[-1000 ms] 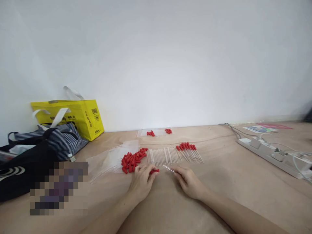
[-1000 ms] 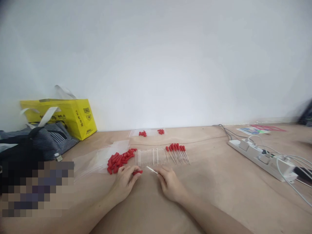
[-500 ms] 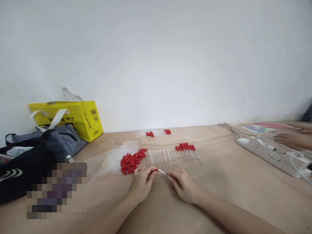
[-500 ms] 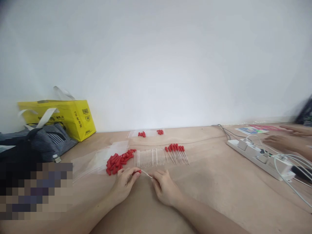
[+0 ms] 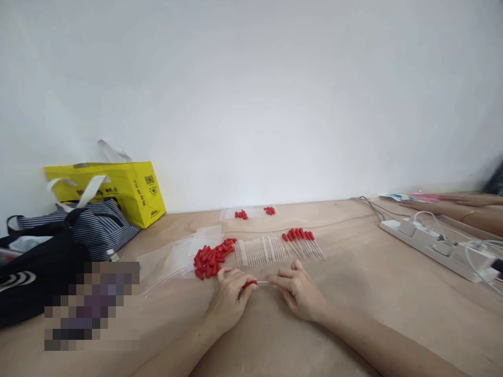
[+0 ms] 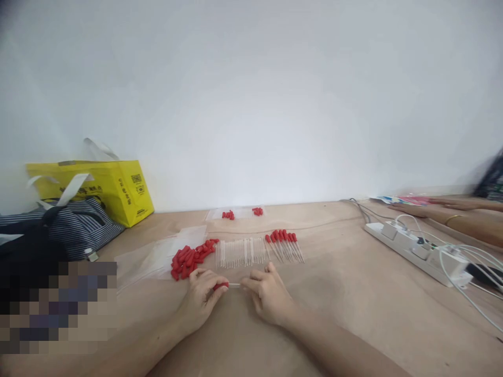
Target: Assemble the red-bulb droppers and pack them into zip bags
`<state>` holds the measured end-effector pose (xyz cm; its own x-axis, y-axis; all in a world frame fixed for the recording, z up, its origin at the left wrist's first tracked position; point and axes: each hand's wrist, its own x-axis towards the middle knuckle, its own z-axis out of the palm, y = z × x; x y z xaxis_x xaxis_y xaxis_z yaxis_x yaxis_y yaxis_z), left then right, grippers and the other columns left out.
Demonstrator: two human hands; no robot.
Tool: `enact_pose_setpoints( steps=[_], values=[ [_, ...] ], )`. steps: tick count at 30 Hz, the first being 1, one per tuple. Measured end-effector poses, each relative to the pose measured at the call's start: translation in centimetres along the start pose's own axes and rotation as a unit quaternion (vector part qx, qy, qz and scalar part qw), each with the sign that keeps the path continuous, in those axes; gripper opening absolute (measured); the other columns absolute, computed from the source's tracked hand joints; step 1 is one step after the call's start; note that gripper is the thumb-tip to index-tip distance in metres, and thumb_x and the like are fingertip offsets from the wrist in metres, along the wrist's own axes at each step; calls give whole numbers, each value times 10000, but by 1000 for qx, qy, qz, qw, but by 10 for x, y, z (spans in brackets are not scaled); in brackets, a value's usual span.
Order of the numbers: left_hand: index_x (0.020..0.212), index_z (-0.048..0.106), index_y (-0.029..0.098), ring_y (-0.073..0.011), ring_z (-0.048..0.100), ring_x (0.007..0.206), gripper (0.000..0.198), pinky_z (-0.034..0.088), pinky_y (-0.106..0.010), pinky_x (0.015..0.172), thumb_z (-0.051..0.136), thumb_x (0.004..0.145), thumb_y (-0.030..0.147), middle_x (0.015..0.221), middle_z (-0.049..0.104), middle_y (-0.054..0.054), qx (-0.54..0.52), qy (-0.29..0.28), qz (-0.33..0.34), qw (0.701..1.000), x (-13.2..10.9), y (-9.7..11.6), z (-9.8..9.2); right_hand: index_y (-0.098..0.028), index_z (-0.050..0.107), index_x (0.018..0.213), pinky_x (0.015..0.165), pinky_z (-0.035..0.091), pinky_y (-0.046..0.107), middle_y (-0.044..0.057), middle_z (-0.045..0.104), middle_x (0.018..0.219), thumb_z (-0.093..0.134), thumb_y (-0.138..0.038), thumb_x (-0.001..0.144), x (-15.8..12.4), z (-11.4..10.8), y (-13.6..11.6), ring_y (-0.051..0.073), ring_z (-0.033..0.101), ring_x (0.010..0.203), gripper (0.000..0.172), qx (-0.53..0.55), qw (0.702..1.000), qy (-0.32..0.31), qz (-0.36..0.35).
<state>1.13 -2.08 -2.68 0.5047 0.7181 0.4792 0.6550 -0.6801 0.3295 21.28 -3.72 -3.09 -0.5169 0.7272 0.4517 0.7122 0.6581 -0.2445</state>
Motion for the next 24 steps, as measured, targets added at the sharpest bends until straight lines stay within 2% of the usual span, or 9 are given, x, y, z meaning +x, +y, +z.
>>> enact_pose_setpoints(
  steps=[10,24],
  values=[
    [766,537,200,-157,539,672,171,260,-377,797,388,842,236,677,608,9,4,-2,25,1000,-3,8,0,-190,576,836,635,205,273,6,547,681,361,-131,810,2,-1,-3,107,437,602,225,1,999,32,-27],
    [763,540,207,-152,536,694,173,252,-368,811,392,849,230,671,616,15,31,-27,60,997,-4,9,0,-187,567,806,638,209,276,7,581,701,355,-143,822,4,1,-3,106,449,594,217,23,999,12,-19]
  ],
)
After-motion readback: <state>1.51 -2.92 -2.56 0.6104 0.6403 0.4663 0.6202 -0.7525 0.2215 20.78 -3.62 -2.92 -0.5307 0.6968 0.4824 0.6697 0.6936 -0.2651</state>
